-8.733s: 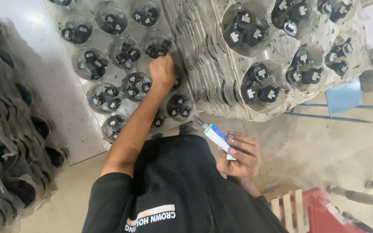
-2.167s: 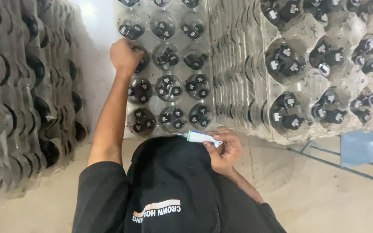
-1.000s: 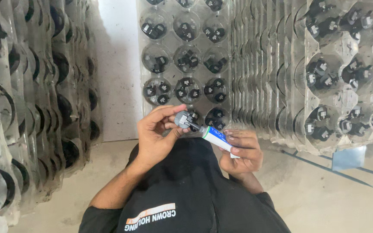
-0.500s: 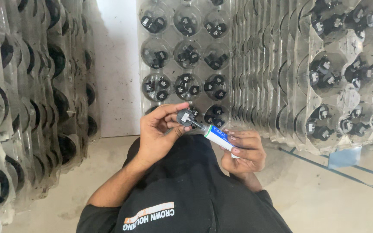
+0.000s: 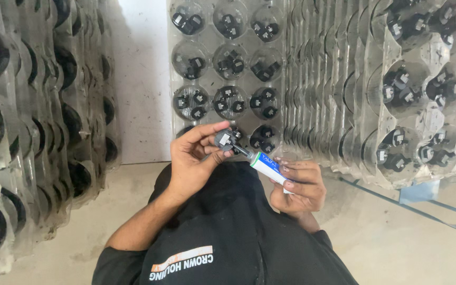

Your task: The person picks small black plug components one at a time from molded trays and squeezes adhesive from a tube onto each one, then places it back in the tray. Midway they wipe the adhesive tube with a cloth near a workbench before resuming applying adhesive to more components.

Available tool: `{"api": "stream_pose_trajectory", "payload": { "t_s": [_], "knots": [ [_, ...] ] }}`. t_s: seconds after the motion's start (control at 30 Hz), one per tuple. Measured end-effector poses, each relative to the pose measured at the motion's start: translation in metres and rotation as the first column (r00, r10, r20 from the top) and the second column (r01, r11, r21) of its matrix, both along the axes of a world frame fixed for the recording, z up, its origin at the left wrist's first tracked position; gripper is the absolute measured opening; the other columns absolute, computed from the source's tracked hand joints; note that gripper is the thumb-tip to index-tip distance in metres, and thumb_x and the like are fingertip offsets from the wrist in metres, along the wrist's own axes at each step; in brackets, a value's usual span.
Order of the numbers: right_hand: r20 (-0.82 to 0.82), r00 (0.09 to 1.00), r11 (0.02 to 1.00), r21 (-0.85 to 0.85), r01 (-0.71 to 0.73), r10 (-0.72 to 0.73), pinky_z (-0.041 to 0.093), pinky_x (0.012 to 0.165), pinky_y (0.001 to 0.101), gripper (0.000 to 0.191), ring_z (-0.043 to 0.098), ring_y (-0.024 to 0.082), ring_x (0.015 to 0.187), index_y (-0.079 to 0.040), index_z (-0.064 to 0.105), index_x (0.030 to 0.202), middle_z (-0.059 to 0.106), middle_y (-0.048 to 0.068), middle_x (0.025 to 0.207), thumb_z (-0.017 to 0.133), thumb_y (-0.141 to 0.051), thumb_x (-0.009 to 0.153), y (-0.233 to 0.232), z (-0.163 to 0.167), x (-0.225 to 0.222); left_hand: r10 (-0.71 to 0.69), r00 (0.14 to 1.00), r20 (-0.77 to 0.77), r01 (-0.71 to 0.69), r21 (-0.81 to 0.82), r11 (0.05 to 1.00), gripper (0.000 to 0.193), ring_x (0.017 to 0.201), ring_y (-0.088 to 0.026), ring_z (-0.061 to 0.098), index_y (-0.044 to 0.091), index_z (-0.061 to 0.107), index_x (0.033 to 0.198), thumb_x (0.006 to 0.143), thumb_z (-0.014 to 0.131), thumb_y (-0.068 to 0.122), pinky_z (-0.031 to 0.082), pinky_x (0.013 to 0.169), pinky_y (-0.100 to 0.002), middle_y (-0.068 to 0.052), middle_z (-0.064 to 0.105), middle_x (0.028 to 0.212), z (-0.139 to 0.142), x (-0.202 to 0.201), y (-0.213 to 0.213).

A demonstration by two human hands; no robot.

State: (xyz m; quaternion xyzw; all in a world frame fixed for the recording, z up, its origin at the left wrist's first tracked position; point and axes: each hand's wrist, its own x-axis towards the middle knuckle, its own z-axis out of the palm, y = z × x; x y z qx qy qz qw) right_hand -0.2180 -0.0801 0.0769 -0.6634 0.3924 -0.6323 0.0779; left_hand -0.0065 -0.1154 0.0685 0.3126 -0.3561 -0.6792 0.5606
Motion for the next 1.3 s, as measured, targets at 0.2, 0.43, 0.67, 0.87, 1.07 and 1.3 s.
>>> {"api": "stream_pose_trajectory", "payload": {
  "t_s": [0.2,0.43,0.67,0.87,1.07,1.3],
  "knots": [
    [-0.016,0.996,0.996,0.007,0.089,-0.089,0.065,0.078,0.0394,0.034,0.070,0.027,0.088,-0.008,0.049,0.100,0.064,0.012,0.093,0.077,0.002,0.085,-0.001,-0.002,0.004,-0.031,0.992,-0.126,0.046,0.119,0.992,0.049,0.114,-0.014,0.069,-0.006,0.058,0.138,0.091,0.069,-0.016,0.058,0.099,-0.028,-0.008,0.071,0.124,-0.007,-0.005,0.002],
    [0.029,0.997,0.998,0.003,0.068,-0.069,0.069,0.081,0.0414,0.033,0.068,0.026,0.092,-0.009,0.046,0.103,0.061,0.012,0.095,0.076,-0.003,0.090,-0.004,-0.002,0.005,-0.140,0.960,-0.244,0.175,0.125,0.977,0.045,0.099,-0.016,0.069,-0.004,0.060,0.144,0.101,0.072,0.003,0.058,0.095,-0.032,-0.011,0.071,0.116,-0.018,-0.011,0.011],
    [0.048,0.997,0.998,0.000,0.059,-0.059,0.069,0.081,0.0447,0.033,0.068,0.027,0.092,-0.008,0.048,0.100,0.062,0.012,0.094,0.077,0.002,0.089,-0.007,-0.004,0.012,-0.149,0.949,-0.279,0.195,0.144,0.970,0.044,0.101,-0.015,0.069,-0.002,0.058,0.140,0.100,0.071,0.010,0.061,0.094,-0.036,-0.010,0.067,0.137,-0.020,-0.010,0.013],
    [0.050,0.997,0.998,0.019,0.056,-0.057,0.069,0.081,0.0431,0.033,0.069,0.027,0.094,-0.009,0.048,0.102,0.062,0.012,0.096,0.076,0.002,0.089,-0.007,-0.007,0.009,-0.146,0.941,-0.307,0.208,0.181,0.961,0.044,0.099,-0.016,0.069,-0.002,0.058,0.141,0.101,0.069,0.013,0.062,0.093,-0.037,-0.011,0.067,0.134,-0.023,-0.009,0.013],
    [-0.008,0.999,0.998,0.052,0.033,-0.033,0.068,0.083,0.0444,0.034,0.069,0.028,0.094,-0.009,0.049,0.102,0.063,0.012,0.098,0.077,0.002,0.088,-0.005,-0.004,0.008,-0.140,0.935,-0.325,0.217,0.214,0.953,0.048,0.096,-0.016,0.070,-0.002,0.057,0.140,0.098,0.071,0.018,0.062,0.091,-0.037,-0.009,0.071,0.124,-0.022,-0.010,0.011],
    [-0.006,0.999,0.997,0.061,0.039,-0.039,0.069,0.083,0.0441,0.031,0.069,0.028,0.092,-0.008,0.050,0.103,0.063,0.013,0.096,0.077,0.001,0.088,-0.005,-0.003,0.009,-0.118,0.936,-0.332,0.184,0.174,0.967,0.046,0.089,-0.014,0.068,-0.002,0.061,0.140,0.099,0.073,0.015,0.060,0.086,-0.032,-0.006,0.071,0.100,-0.034,-0.007,0.012]
  ]
}}
